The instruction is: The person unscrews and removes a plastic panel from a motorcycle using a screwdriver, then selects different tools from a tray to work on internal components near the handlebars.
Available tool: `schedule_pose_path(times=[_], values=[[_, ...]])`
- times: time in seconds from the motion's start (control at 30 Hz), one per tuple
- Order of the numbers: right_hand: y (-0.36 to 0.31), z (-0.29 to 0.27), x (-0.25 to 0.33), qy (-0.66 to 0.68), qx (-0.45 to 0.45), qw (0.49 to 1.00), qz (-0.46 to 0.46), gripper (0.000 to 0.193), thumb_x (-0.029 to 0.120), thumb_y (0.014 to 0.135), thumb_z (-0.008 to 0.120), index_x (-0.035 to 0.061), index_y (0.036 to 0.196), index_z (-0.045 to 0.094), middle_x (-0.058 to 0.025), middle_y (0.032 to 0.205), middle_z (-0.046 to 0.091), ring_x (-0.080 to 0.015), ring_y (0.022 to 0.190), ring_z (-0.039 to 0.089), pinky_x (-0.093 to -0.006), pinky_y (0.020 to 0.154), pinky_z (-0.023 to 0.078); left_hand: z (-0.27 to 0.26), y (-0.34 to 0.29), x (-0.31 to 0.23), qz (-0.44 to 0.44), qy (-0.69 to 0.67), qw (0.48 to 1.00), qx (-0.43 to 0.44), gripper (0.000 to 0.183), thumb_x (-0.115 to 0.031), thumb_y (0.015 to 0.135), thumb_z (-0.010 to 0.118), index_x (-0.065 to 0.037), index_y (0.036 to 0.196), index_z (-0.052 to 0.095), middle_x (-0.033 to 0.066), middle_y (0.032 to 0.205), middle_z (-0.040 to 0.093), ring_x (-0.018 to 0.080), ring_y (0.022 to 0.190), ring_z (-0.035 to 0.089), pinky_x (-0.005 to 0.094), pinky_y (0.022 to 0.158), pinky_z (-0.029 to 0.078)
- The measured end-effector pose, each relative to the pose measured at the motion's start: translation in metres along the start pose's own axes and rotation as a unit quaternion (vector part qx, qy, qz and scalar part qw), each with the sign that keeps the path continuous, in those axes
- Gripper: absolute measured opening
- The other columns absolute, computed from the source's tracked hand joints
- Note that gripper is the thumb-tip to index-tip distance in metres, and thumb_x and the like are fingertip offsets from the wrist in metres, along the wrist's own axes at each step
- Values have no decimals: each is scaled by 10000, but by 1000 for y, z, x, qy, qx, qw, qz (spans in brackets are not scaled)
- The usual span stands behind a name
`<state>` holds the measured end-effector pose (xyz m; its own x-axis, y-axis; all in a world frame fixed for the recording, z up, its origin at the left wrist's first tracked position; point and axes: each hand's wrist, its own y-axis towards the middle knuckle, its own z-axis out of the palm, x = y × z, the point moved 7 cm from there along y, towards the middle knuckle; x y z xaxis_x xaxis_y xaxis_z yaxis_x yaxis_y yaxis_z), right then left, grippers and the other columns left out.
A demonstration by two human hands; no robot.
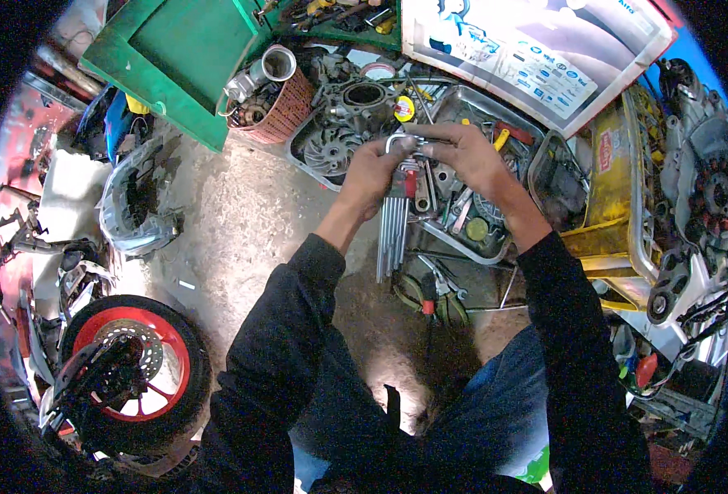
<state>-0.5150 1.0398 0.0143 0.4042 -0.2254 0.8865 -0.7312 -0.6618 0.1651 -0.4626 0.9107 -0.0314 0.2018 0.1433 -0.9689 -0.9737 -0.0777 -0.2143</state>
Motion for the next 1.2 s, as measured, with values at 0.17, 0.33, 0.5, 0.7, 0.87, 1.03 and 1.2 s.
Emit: schedule_pose_path(times=[0.17,0.33,0.5,0.7,0.87,1.03,1.2], values=[[-3,3,-8,80,-24,996,38,394,21,735,669,35,1127,638,-148,1011,685,-192,878,650,-319,825,494,-1,-3,-8,26,-2,999,-31,287,-275,880,650,2,952,663,15,790,645,69,637,553,233,562,459],[-3,1,-1,59,-45,996,42,373,-6,745,661,18,1117,645,-144,1006,683,-168,887,641,-293,816,500,0,1,-16,61,12,997,-39,292,-278,863,674,3,941,670,21,769,651,70,611,547,232,522,441],[-6,-2,-2,154,-54,983,86,372,13,752,684,-3,1121,633,-128,1037,669,-169,911,629,-285,819,497,6,9,-12,53,21,998,-23,343,-319,906,606,7,995,665,40,840,659,97,723,556,265,630,445],[-28,20,-33,245,12,945,216,542,205,739,768,-36,1166,537,-141,1025,637,-200,963,603,-360,836,494,10,35,-8,108,-124,985,-49,355,-338,930,557,-4,1043,594,63,877,628,127,740,582,294,653,496],[-34,14,-58,127,-10,978,167,438,127,789,692,-64,1148,529,-93,893,644,-169,744,622,-282,684,500,26,55,-5,133,-38,990,-1,478,-410,936,509,15,1152,531,130,1065,613,208,946,600,350,836,475],[-38,-11,-95,203,-89,954,203,402,13,794,605,-63,1179,516,-81,967,622,-165,887,591,-290,820,460,48,37,10,154,257,954,29,645,-347,798,685,-8,1300,464,236,1092,616,328,1064,582,356,950,419],[-31,-19,-117,230,-119,947,190,497,-43,747,586,-63,1236,502,-117,1014,653,-205,849,615,-330,787,485,65,10,29,184,539,811,137,883,-388,697,761,-108,1413,325,249,1371,394,397,1286,367,464,1057,316]])
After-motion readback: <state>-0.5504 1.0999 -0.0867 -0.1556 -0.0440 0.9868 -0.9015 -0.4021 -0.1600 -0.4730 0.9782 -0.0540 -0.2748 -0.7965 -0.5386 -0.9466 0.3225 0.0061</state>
